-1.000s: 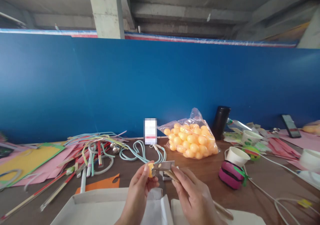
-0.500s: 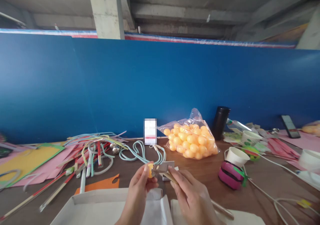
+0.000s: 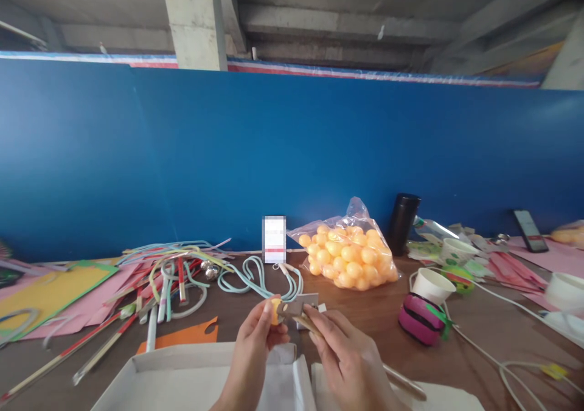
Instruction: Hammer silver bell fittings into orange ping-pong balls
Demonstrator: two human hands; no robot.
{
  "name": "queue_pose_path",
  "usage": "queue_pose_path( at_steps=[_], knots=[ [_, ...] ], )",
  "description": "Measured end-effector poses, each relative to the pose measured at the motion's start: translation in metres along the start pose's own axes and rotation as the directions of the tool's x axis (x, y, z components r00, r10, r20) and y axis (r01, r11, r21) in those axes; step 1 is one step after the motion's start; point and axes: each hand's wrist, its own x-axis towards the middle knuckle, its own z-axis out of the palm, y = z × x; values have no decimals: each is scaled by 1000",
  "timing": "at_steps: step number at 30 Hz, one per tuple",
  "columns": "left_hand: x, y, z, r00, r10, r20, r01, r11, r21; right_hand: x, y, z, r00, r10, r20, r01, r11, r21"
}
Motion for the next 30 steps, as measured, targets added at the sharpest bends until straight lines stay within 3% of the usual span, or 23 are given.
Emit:
queue_pose_path(
  at_steps=[5,13,20,25,30],
  knots=[
    [1,-3,-3,1000,-4,-7,4,1000,12,-1,0,0,999,24,39,-24,1000,-9],
    [3,-2,-3,999,-20,-30,19,999,-47,-1,1,-5,996,34,-82,-32,999,17],
    [0,-4,-4,1000,-10,9,10,1000,-19,-1,-1,-3,1000,-6,4,6,1000,-30],
    [-1,-2,-4,1000,-10,1,10,1000,-20,-1,-2,-4,997,-29,-68,27,999,-27],
    [1,-2,-4,1000,-19,-16,18,999,-26,0,-3,-4,1000,-16,-8,16,999,-41]
  ],
)
